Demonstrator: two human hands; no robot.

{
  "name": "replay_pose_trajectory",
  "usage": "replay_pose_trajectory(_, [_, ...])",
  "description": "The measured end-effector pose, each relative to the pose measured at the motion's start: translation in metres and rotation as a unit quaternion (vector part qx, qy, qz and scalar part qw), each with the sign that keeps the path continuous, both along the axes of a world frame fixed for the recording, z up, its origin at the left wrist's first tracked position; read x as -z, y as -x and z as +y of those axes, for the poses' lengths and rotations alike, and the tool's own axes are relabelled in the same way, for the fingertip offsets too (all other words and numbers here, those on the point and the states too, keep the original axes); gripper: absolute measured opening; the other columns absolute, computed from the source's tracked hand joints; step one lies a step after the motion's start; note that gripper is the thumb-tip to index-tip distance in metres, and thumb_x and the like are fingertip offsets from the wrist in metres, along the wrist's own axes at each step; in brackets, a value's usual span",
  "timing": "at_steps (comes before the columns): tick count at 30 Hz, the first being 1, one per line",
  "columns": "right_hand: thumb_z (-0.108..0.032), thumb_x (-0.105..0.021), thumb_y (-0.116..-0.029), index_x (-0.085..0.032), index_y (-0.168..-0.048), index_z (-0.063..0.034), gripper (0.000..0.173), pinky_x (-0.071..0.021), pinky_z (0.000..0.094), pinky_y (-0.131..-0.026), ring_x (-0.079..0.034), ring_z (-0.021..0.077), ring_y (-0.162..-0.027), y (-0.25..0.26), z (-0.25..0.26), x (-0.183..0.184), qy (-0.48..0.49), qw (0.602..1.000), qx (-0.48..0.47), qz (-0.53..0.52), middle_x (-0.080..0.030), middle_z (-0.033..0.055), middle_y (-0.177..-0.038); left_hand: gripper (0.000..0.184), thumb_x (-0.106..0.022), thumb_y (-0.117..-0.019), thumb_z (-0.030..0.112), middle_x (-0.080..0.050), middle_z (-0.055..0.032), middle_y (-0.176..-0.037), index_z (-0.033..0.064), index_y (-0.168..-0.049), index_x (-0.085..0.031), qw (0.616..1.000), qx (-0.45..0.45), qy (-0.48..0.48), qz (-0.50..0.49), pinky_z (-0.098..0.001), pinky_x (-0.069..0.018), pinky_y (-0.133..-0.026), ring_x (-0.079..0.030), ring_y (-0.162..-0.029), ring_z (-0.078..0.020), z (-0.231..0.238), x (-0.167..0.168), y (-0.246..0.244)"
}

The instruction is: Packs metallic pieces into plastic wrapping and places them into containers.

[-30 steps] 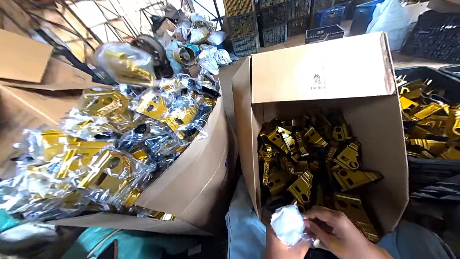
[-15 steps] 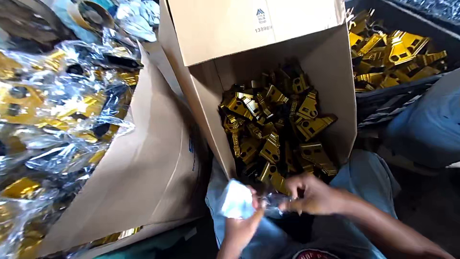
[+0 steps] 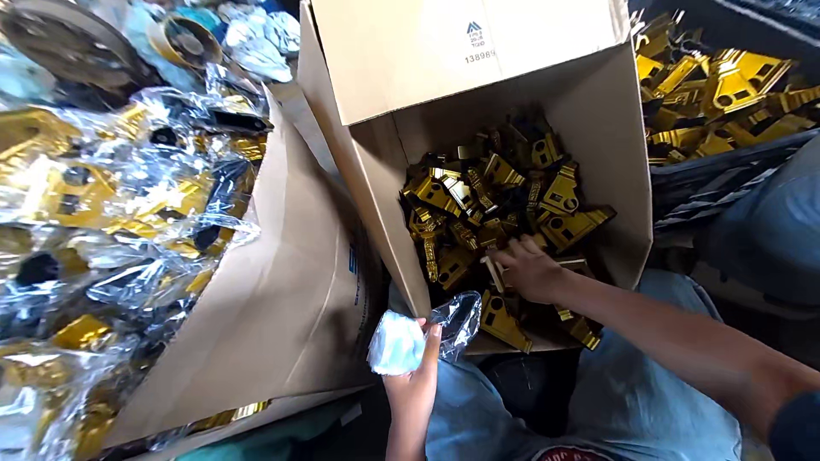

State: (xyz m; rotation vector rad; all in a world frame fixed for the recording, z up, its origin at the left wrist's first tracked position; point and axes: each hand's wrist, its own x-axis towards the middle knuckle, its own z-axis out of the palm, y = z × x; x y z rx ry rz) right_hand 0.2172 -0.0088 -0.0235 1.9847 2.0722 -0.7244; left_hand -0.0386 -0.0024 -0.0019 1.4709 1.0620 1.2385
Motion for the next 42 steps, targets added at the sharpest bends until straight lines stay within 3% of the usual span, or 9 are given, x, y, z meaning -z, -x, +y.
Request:
replay_pose_trajectory(4, [-0.052, -0.056, -0.1022, -0.061, -0.141, -0.0150, 0.054, -0.0219, 0.0798, -0.107, -0.021, 0.0613, -0.145, -0.016, -0.048, 0.005, -0.009, 0.991, 0.107, 0.077, -0.014, 0.0211, -0.169, 0.037, -0.072, -0.0814, -0.001, -0.070, 0.0001, -0.096, -0.0099, -0.114, -0.057, 1.000, 0.017, 0.015, 0.010, -0.0196, -0.0584, -0.082, -0.068, -0.090, -0.0011, 0.001, 0.001, -0.008])
replay_pose_trajectory(9, [-0.035, -0.063, -0.1009, -0.063, -0.126, 0.0063, 0.048, -0.0414, 0.0541, -0.112, -0.046, 0.0420, -0.138, -0.028, -0.084, 0.020, -0.233, 0.872, 0.318, 0.289, -0.044, 0.0273, -0.152, 0.035, -0.073, -0.0831, -0.001, -0.071, 0.0017, -0.097, -0.0105, -0.113, -0.057, 0.998, 0.057, -0.033, 0.003, -0.0205, -0.0593, -0.084, -0.069, -0.091, -0.0001, 0.000, 0.004, -0.021])
replay_pose_trajectory(14, [-0.026, -0.072, -0.0925, -0.038, -0.142, -0.0057, 0.063, -0.0638, 0.0301, -0.082, -0.071, 0.0094, -0.099, -0.006, -0.117, -0.029, -0.298, 0.697, 0.298, 0.581, -0.066, 0.0019, -0.124, 0.028, -0.075, -0.0845, 0.003, -0.074, 0.0014, -0.098, -0.0090, -0.108, -0.063, 0.981, 0.132, -0.139, 0.012, -0.0226, -0.0596, -0.089, -0.070, -0.094, -0.0013, 0.006, 0.012, -0.031])
replay_pose_trajectory(18, [-0.020, -0.066, -0.0965, -0.050, -0.130, 0.0037, 0.044, -0.0576, 0.0211, -0.086, -0.068, 0.0017, -0.098, 0.024, -0.107, -0.039, -0.264, 0.796, 0.167, 0.519, -0.069, 0.0049, -0.112, 0.028, -0.071, -0.0847, -0.003, -0.073, 0.0018, -0.099, -0.0080, -0.110, -0.060, 0.983, 0.168, -0.059, -0.047, -0.0230, -0.0589, -0.089, -0.070, -0.095, -0.0028, -0.012, -0.007, -0.048])
replay_pose_trajectory(23, [-0.013, -0.068, -0.0912, -0.057, -0.119, 0.0096, 0.038, -0.0593, 0.0538, -0.077, -0.071, 0.0425, -0.093, 0.063, -0.087, -0.011, -0.297, 0.899, 0.151, 0.284, -0.062, 0.0318, -0.121, 0.027, -0.074, -0.0841, 0.000, -0.074, -0.0009, -0.095, -0.0074, -0.107, -0.062, 0.983, 0.174, -0.038, -0.037, -0.0256, -0.0601, -0.087, -0.071, -0.091, -0.0053, -0.025, -0.015, -0.050])
replay_pose_trajectory(29, [-0.016, -0.080, -0.0795, -0.030, -0.152, 0.0011, 0.089, -0.0537, 0.0293, -0.101, -0.063, 0.0138, -0.119, 0.055, -0.072, -0.022, -0.160, 0.780, 0.243, 0.554, -0.058, 0.0166, -0.136, 0.039, -0.083, -0.0756, 0.006, -0.070, -0.0006, -0.092, -0.0102, -0.105, -0.062, 0.988, 0.092, -0.114, -0.042, -0.0175, -0.0566, -0.082, -0.066, -0.085, 0.0020, -0.015, 0.006, -0.059])
replay_pose_trajectory(33, [-0.025, -0.068, -0.0924, -0.065, -0.132, -0.0044, 0.045, -0.0534, 0.0280, -0.097, -0.064, 0.0127, -0.115, 0.054, -0.074, -0.024, -0.308, 0.781, 0.250, 0.482, -0.067, 0.0098, -0.126, 0.039, -0.077, -0.0832, 0.003, -0.071, -0.0101, -0.097, -0.0168, -0.111, -0.058, 0.995, 0.046, -0.064, -0.056, -0.0238, -0.0576, -0.088, -0.068, -0.093, -0.0051, -0.029, -0.005, -0.059])
replay_pose_trajectory(36, [-0.021, -0.073, -0.0803, -0.076, -0.112, -0.0039, 0.036, -0.0552, 0.0524, -0.082, -0.067, 0.0355, -0.094, 0.041, -0.070, -0.023, -0.462, 0.818, 0.180, 0.292, -0.072, 0.0182, -0.104, 0.026, -0.073, -0.0839, -0.004, -0.074, -0.0097, -0.095, -0.0149, -0.106, -0.064, 0.978, 0.193, -0.025, -0.079, -0.0218, -0.0579, -0.084, -0.070, -0.088, -0.0031, -0.058, -0.011, -0.059])
replay_pose_trajectory(42, [0.003, -0.071, -0.0872, -0.074, -0.100, 0.0081, 0.014, -0.0574, 0.0589, -0.078, -0.070, 0.0457, -0.089, 0.009, -0.083, -0.109, -0.248, 0.956, 0.019, 0.155, -0.068, 0.0294, -0.100, 0.028, -0.047, -0.0948, -0.004, -0.075, -0.0039, -0.090, -0.0074, -0.122, -0.053, 0.945, 0.151, 0.258, -0.129, -0.0321, -0.0612, -0.077, -0.073, -0.078, -0.0131, -0.029, -0.018, -0.001])
